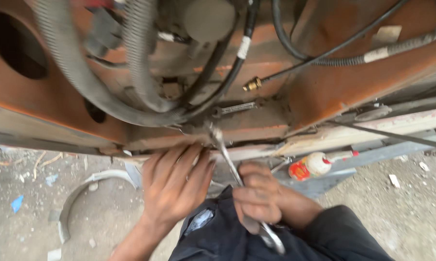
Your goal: The person works under a vehicle, using a wrench to tighten a hose fitting. They then apply white thread seal tape to the fitting threads and reattach the hose, tightening it by hand.
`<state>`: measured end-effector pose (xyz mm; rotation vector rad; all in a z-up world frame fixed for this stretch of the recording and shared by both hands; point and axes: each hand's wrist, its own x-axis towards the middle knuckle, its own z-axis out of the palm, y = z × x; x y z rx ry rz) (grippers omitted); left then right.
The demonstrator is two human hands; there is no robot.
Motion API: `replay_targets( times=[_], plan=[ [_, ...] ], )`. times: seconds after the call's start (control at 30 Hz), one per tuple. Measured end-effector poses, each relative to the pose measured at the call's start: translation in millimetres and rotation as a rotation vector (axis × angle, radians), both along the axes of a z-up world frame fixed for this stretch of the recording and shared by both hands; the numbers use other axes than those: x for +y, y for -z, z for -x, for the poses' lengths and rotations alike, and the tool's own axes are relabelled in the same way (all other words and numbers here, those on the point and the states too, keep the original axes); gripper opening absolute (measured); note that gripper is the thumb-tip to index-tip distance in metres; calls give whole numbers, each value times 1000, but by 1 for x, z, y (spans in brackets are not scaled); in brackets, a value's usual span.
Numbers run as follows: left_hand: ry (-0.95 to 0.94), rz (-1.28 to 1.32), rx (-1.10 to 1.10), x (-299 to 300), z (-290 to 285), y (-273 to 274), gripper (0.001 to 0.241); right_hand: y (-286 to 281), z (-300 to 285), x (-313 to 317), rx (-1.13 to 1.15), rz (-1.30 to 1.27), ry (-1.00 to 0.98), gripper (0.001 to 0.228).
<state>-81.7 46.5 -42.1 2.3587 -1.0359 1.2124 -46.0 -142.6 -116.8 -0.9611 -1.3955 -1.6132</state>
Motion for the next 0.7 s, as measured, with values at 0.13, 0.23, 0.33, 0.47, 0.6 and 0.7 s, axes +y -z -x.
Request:
replay_targets(
  times=[0.13, 0.23, 0.33, 0.47, 0.6, 0.7],
  plan=[
    [-90, 155, 188, -16, 27, 59, 49, 46, 43, -34, 953, 279, 73, 44],
    [-95, 109, 432, -37, 39, 101, 66, 94, 52, -42, 1710, 193, -476, 58],
    [-34, 90, 945, -45, 46, 129, 70, 126, 55, -39, 1822, -53, -803, 44],
    [24, 283, 898, -57, 57, 151, 59, 130, 64, -49, 2118, -104, -551, 36],
    [-129, 106, 886, -58, 36, 156, 33, 119, 66, -71, 2103, -111, -495, 35],
    [-112, -17, 523, -56, -11, 149, 34, 119, 73, -91, 2022, 18, -308, 37]
  ],
)
